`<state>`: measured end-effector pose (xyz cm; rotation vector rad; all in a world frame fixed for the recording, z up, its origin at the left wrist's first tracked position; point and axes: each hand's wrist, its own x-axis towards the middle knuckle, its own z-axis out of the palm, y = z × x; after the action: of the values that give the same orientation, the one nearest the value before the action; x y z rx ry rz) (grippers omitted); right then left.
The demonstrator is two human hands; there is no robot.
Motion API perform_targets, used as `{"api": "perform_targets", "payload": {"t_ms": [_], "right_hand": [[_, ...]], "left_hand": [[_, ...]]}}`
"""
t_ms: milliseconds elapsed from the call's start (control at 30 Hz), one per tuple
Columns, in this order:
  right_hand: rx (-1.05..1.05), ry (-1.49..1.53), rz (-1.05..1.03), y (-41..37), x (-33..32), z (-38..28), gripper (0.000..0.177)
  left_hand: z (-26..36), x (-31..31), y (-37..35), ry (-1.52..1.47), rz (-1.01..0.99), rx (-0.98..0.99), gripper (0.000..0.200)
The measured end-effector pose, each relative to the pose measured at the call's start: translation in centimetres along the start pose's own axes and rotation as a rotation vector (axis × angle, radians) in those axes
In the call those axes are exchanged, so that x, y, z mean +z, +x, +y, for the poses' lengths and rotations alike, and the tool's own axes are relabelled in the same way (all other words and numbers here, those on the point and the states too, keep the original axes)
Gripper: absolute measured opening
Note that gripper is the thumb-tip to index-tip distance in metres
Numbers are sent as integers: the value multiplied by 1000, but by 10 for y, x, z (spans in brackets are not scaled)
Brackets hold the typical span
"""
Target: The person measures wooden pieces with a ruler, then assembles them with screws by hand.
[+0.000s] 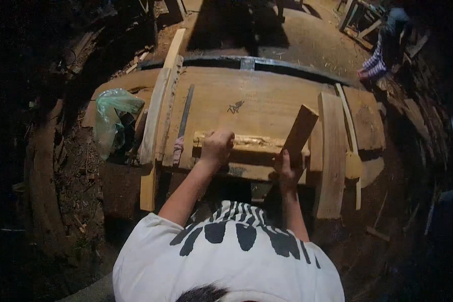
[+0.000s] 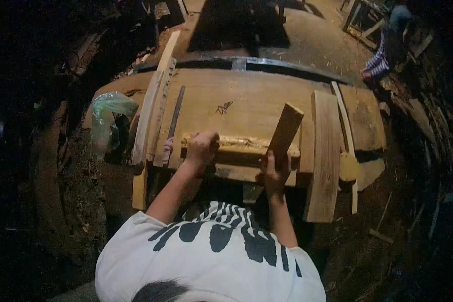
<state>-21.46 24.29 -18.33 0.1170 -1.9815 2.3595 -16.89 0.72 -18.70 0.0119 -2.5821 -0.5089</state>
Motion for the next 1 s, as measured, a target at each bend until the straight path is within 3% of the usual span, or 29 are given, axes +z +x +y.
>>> {"api": "perform_targets", "payload": {"t_ms": [33, 67, 133, 167, 267, 300, 367, 400, 467, 633, 700, 767, 800, 867, 1000], "right_hand": [[-175, 109, -162, 10, -6, 23, 20], [-189, 113, -171, 19, -1, 20, 20], [2, 260, -197, 33, 12, 17, 17], [-2, 259, -208, 37, 16, 17, 17], [-256, -189, -181, 48, 30, 15, 21], [-262, -186, -188, 49, 35, 13, 21], [-137, -144, 2, 46, 41, 5, 27], [-139, -147, -3, 46, 39, 2, 27], [210, -400, -22, 48, 34, -3, 36], [114, -242, -17, 58, 34, 26, 44], [92, -239, -28, 66, 24, 50, 44], [-20, -586, 13, 71, 20, 56, 41], [-18, -587, 16, 70, 18, 60, 41], [-77, -361, 30, 59, 33, 25, 38], [78, -278, -16, 63, 31, 31, 36]], "left_hand": [[1, -4, 3, 6, 21, 5, 22], [3, -10, 5, -33, -25, -2, 22], [6, -15, 8, -71, -63, -16, 23], [7, -16, 9, -90, -77, -18, 25], [3, -19, 7, -112, -115, -27, 29], [0, -18, 7, -120, -147, -28, 31], [-7, -15, 5, -104, -126, -8, 33], [-8, -11, 3, -93, -114, 15, 36], [-3, -10, 5, -71, -124, 1, 37], [8, -13, 12, 9, -148, 2, 38], [4, -16, 9, -106, -187, -69, 35], [2, -20, 8, -113, -210, -71, 33], [1, -22, 7, -122, -237, -70, 31], [2, -21, 6, -115, -206, -64, 28], [3, -5, 11, -7, -71, 88, 21]]}}
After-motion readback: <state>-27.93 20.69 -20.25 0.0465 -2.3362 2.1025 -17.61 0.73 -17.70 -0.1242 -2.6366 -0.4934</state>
